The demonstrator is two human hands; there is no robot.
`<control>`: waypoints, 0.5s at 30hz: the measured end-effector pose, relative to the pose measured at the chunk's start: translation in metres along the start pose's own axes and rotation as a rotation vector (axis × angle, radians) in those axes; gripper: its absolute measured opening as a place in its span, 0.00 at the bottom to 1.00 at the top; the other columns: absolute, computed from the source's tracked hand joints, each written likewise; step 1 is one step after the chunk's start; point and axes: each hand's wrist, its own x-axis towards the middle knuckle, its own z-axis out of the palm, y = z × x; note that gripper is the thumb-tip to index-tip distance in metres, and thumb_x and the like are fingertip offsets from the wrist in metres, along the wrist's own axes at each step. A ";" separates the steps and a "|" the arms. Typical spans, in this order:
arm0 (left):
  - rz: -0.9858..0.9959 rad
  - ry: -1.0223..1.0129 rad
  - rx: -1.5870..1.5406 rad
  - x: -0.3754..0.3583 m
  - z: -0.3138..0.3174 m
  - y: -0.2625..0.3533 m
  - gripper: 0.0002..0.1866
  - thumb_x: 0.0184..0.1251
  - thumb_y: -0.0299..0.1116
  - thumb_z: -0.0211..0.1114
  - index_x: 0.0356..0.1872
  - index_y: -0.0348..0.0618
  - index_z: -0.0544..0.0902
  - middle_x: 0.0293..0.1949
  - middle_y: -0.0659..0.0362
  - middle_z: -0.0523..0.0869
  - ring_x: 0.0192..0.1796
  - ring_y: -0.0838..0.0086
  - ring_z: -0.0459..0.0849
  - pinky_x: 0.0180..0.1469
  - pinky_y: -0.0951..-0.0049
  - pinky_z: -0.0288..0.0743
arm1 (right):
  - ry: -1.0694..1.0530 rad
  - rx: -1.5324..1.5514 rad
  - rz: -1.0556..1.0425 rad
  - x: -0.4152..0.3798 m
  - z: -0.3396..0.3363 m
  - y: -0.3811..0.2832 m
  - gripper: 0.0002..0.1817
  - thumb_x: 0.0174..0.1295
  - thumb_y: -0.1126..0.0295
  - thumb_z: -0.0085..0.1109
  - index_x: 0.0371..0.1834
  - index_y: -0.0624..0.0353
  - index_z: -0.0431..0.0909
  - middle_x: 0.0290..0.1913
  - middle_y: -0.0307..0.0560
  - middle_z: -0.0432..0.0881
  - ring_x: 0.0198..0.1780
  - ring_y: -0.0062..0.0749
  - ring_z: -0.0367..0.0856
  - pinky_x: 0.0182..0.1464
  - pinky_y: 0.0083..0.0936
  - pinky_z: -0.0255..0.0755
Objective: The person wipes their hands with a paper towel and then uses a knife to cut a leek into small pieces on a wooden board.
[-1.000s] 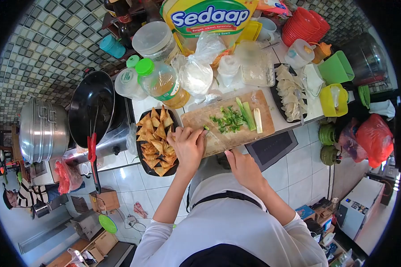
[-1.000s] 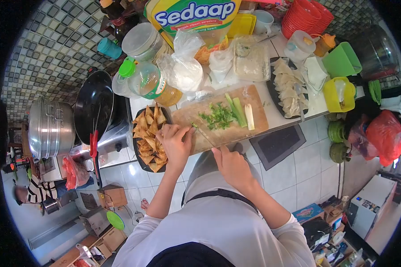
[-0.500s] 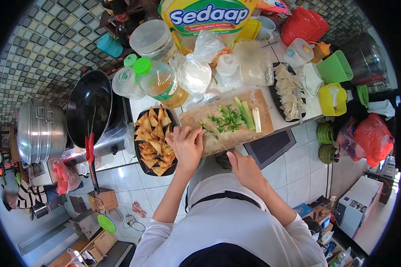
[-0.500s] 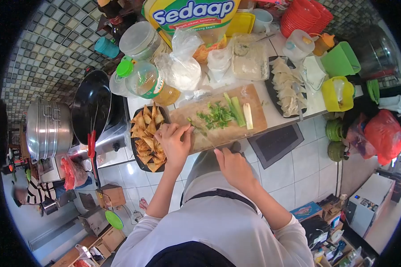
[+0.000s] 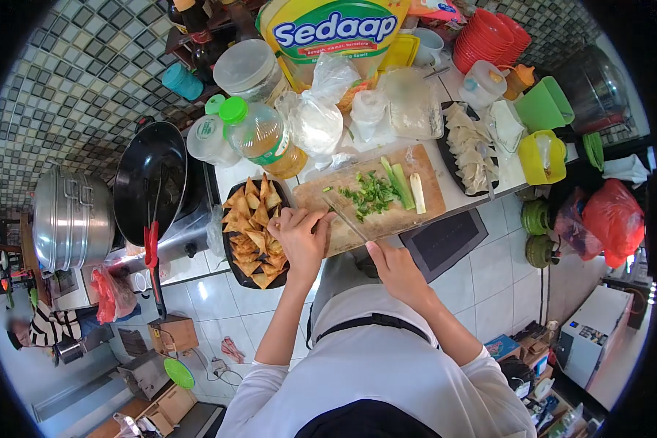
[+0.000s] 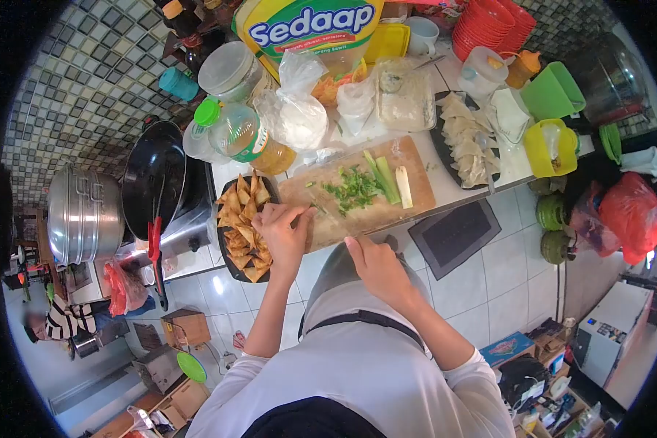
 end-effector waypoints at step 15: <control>0.045 -0.006 0.057 -0.003 -0.002 0.005 0.04 0.51 0.31 0.70 0.27 0.50 0.84 0.32 0.68 0.77 0.41 0.68 0.73 0.49 0.57 0.55 | -0.036 -0.116 0.135 0.003 -0.004 -0.019 0.23 0.73 0.54 0.39 0.38 0.67 0.73 0.20 0.67 0.78 0.26 0.66 0.79 0.27 0.52 0.74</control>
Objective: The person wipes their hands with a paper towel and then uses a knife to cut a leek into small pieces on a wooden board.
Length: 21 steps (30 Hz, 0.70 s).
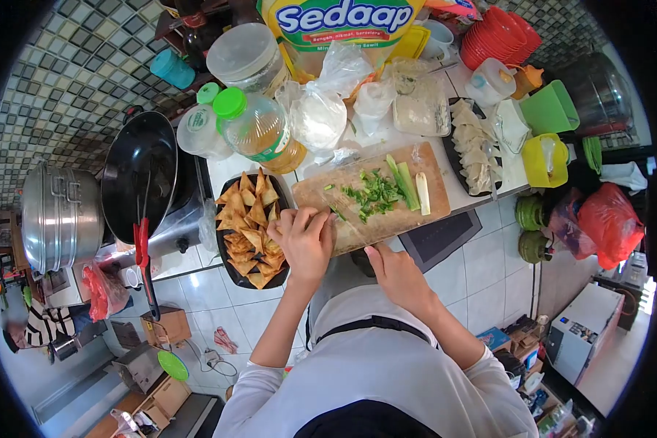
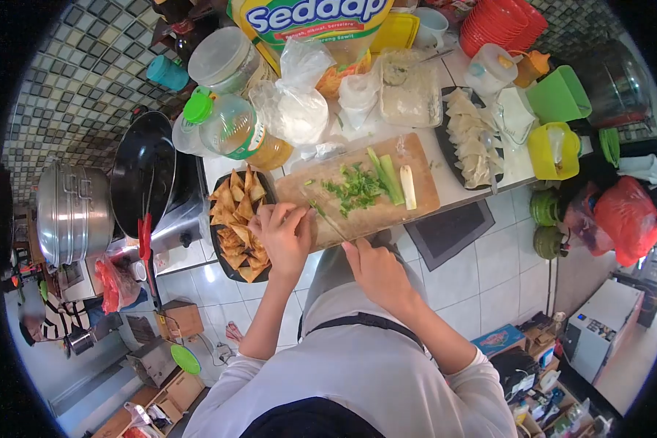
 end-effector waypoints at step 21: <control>-0.104 0.037 -0.073 -0.002 0.003 -0.001 0.06 0.50 0.35 0.74 0.29 0.50 0.87 0.32 0.69 0.79 0.41 0.70 0.72 0.49 0.65 0.55 | 0.063 0.210 0.014 -0.003 -0.012 0.013 0.21 0.73 0.60 0.40 0.34 0.70 0.73 0.22 0.65 0.71 0.26 0.63 0.65 0.31 0.43 0.64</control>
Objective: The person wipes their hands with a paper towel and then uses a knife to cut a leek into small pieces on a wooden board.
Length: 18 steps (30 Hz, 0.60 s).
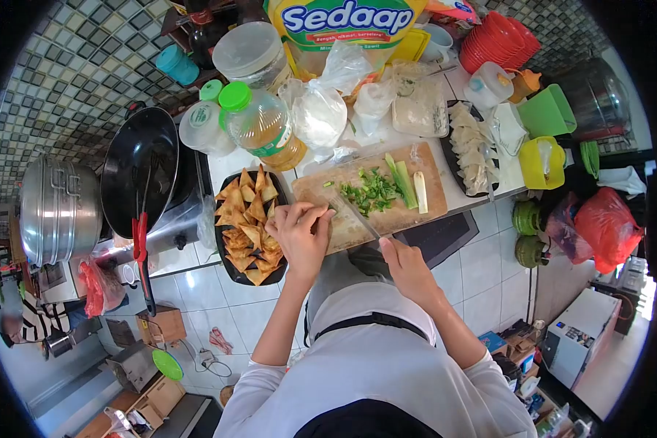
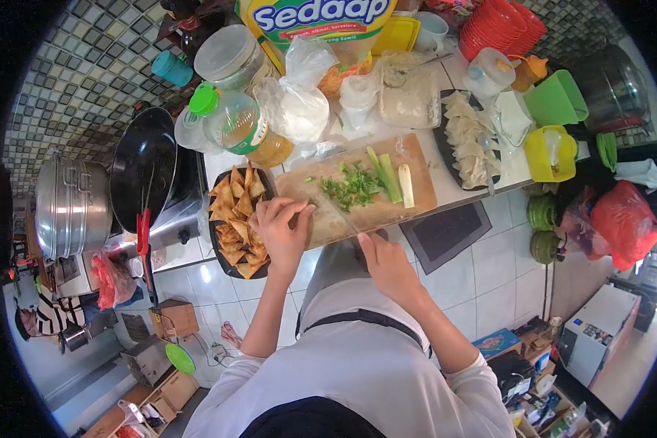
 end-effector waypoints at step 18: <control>-0.086 0.043 -0.064 -0.006 0.007 -0.002 0.05 0.49 0.32 0.74 0.26 0.49 0.86 0.32 0.67 0.78 0.41 0.70 0.71 0.51 0.65 0.56 | -0.102 -0.137 0.027 0.002 0.012 -0.010 0.22 0.73 0.56 0.41 0.39 0.68 0.74 0.22 0.70 0.77 0.29 0.69 0.78 0.31 0.55 0.72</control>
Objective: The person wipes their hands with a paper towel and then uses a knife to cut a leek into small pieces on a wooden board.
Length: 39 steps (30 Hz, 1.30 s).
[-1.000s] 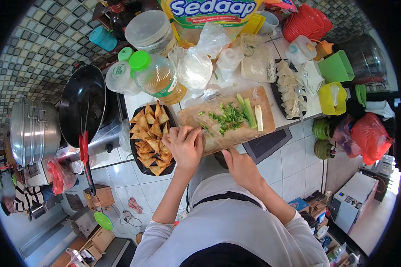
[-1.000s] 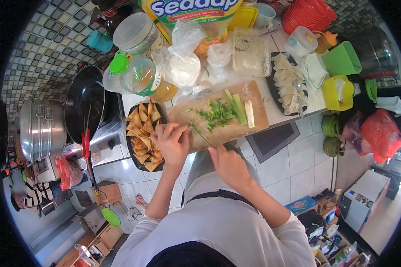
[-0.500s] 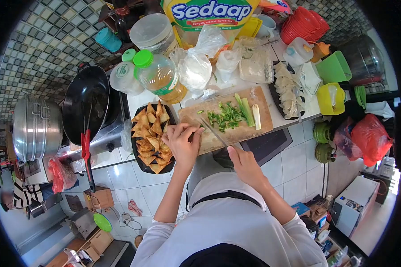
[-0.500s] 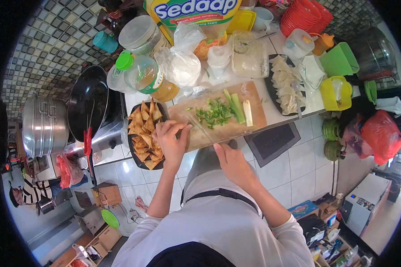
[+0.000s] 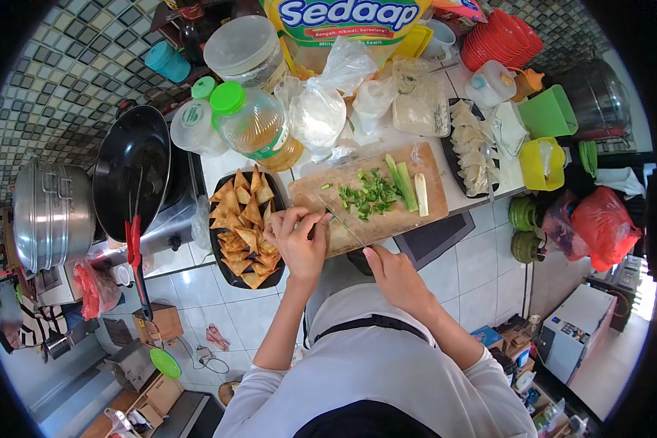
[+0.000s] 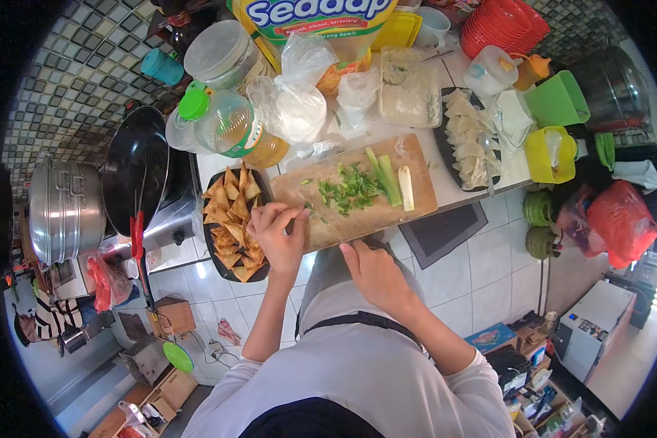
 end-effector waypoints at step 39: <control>0.056 0.045 0.039 -0.002 -0.005 0.000 0.06 0.48 0.32 0.75 0.29 0.52 0.88 0.29 0.68 0.76 0.41 0.72 0.71 0.49 0.65 0.54 | 0.009 0.017 -0.064 -0.002 0.007 0.009 0.18 0.72 0.60 0.43 0.40 0.66 0.74 0.25 0.65 0.78 0.26 0.64 0.78 0.28 0.52 0.71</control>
